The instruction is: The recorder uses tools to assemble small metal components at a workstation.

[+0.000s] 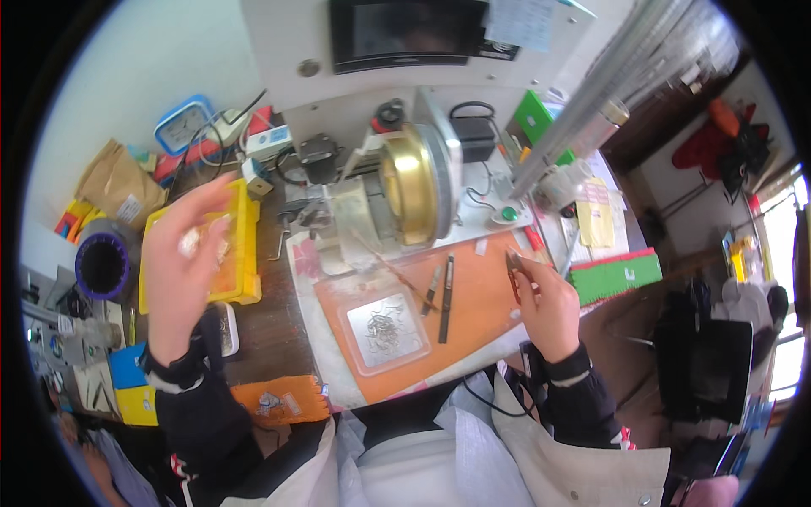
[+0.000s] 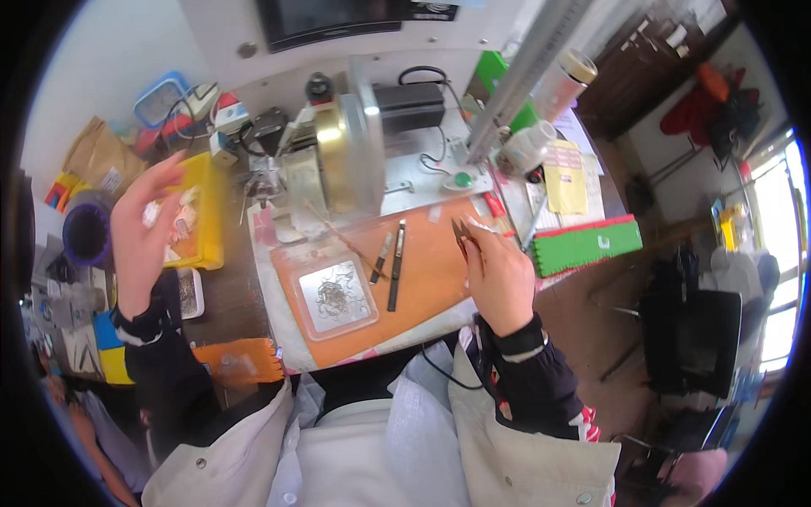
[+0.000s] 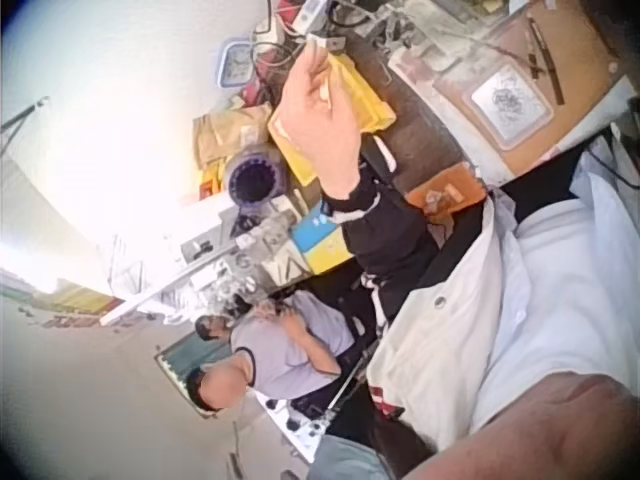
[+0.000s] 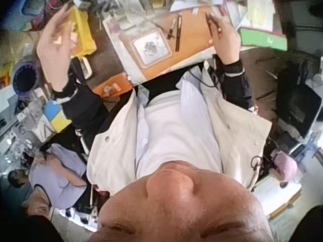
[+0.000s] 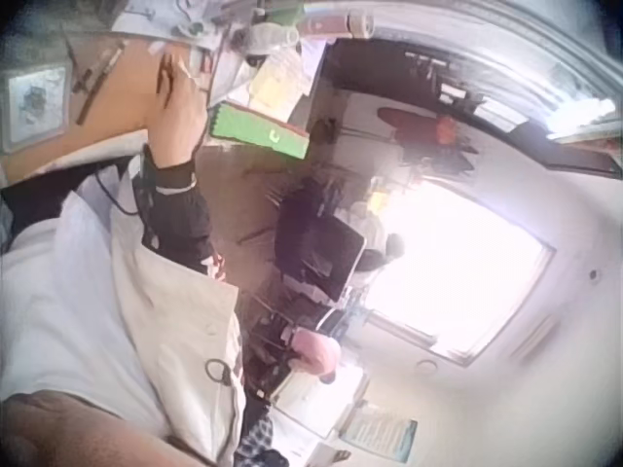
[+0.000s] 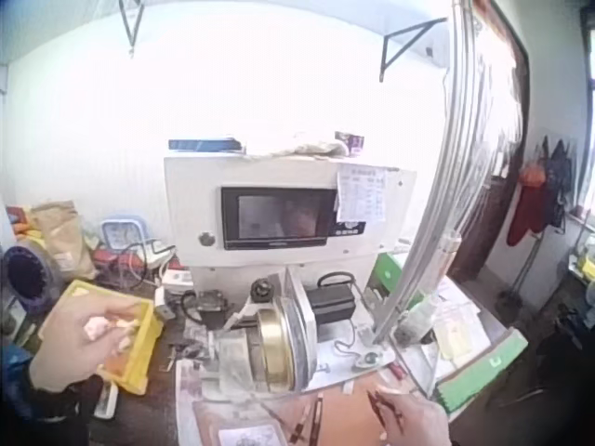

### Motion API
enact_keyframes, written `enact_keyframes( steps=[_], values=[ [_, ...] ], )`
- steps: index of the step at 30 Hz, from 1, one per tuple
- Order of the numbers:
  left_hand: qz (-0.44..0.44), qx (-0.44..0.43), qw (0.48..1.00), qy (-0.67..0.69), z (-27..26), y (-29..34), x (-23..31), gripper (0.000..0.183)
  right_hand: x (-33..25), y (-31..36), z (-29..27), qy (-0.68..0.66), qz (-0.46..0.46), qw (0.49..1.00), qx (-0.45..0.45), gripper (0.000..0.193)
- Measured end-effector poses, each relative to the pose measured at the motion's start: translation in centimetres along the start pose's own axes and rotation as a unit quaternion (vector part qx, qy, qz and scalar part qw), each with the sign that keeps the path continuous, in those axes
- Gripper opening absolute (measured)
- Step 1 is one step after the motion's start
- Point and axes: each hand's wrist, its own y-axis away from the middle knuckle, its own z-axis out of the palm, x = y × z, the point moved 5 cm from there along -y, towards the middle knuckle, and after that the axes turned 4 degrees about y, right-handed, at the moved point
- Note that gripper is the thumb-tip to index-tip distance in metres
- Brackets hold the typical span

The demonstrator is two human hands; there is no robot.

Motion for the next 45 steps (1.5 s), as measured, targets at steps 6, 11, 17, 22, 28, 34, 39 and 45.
enact_keyframes(
  steps=[6,11,17,22,28,34,39,45],
  values=[
    [0.055,-0.074,0.995,0.041,3.4,-2.1,-1.5,0.023,-10.1,-1.2,-0.7,-0.258,0.004,0.958,-0.129,0.029],
    [0.093,-0.074,0.991,0.056,4.5,-2.6,-1.5,0.013,-14.3,-2.0,3.7,-0.506,0.050,0.813,-0.282,0.029],
    [0.056,-0.100,0.992,0.050,4.4,-2.4,-1.5,0.014,-17.7,-3.5,9.1,-0.762,0.246,0.470,-0.373,0.054],
    [-0.022,-0.171,0.977,0.124,4.7,-2.1,-1.4,0.011,-18.0,-3.5,10.0,-0.764,0.299,0.423,-0.385,0.060],
    [-0.059,-0.130,0.971,0.192,5.3,-2.2,-0.9,0.009,-18.3,-4.1,10.4,-0.748,0.311,0.416,-0.412,0.055],
    [-0.116,-0.133,0.935,0.307,6.0,-1.9,-1.0,0.008,-18.2,-4.2,11.2,-0.769,0.316,0.366,-0.419,0.051],
    [-0.137,-0.158,0.919,0.333,6.3,-1.8,-1.1,0.006,-18.3,-4.2,11.1,-0.771,0.321,0.359,-0.416,0.049],
    [-0.136,-0.165,0.924,0.318,6.3,-1.7,-1.2,0.006,-18.3,-4.2,11.3,-0.754,0.350,0.388,-0.397,0.045]
  ],
)
